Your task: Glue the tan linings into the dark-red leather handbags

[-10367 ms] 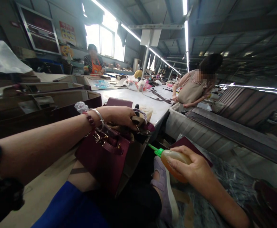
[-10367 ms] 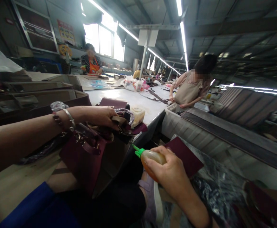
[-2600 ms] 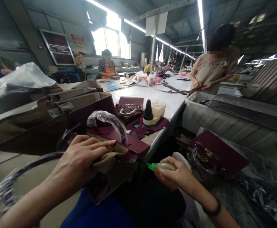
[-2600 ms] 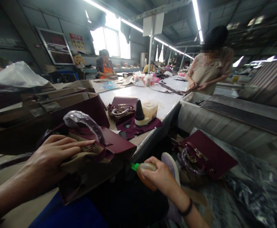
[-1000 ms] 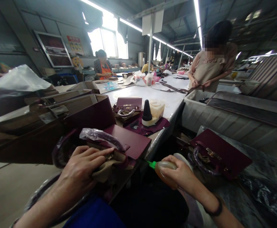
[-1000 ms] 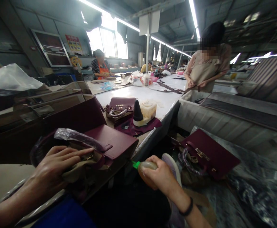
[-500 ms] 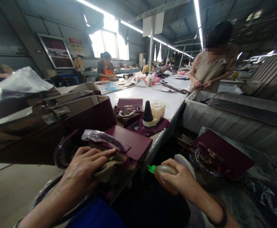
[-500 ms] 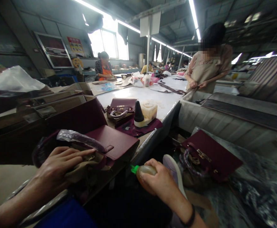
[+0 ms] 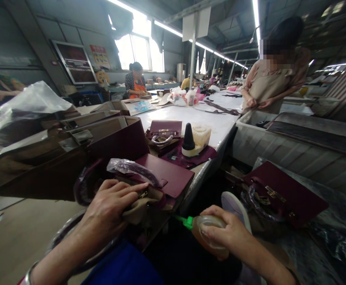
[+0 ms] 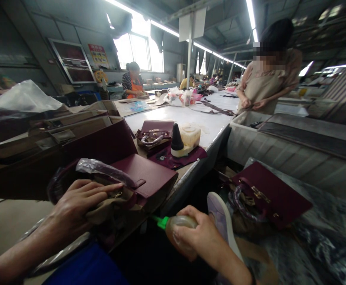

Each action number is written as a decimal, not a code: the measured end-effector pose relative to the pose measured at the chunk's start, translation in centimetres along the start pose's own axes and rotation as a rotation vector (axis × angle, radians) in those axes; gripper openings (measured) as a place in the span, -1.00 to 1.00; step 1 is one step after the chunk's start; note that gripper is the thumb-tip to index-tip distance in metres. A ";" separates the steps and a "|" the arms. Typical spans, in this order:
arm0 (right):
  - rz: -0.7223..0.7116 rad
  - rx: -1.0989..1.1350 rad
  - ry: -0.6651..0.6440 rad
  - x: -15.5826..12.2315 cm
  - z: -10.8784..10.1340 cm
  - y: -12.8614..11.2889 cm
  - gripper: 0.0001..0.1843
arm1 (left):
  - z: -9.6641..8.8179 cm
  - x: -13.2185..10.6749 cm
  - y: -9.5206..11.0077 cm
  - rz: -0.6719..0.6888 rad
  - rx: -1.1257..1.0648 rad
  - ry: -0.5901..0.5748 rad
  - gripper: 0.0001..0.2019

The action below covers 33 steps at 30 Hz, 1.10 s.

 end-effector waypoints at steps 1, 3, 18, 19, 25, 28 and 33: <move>-0.007 -0.003 0.012 0.0 -0.1 0.0 -0.65 | 0.0 0.0 0.0 0.015 0.003 0.003 -0.87; -0.019 -0.035 0.081 0.1 -0.3 0.1 -0.67 | 0.1 0.0 -0.1 0.032 -0.001 0.017 -0.86; -0.061 -0.026 0.122 -0.4 0.0 0.3 -0.72 | -0.2 0.2 0.0 0.043 -0.020 0.032 -0.89; -0.051 -0.012 0.096 -0.7 0.3 0.2 -0.71 | -0.3 0.2 0.0 0.045 -0.018 0.029 -0.88; -0.045 0.012 -0.010 -2.0 1.7 -0.8 -0.66 | -0.2 0.2 0.0 0.010 0.002 -0.026 -0.83; -0.029 -0.004 0.050 -2.1 1.8 -0.9 -0.65 | -0.3 0.3 0.0 0.011 0.009 -0.023 -0.86; -0.028 -0.008 -0.015 -3.0 2.6 -1.7 -0.68 | -0.4 0.3 0.1 0.030 0.022 0.009 -0.82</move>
Point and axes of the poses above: each hand's wrist, its own x-axis towards the middle knuckle, its own z-axis out of the palm, y = z × x, the point moved 1 cm from there along x, towards the middle knuckle, and after that the axes turned 12 degrees about -y, right-handed, at the moved point
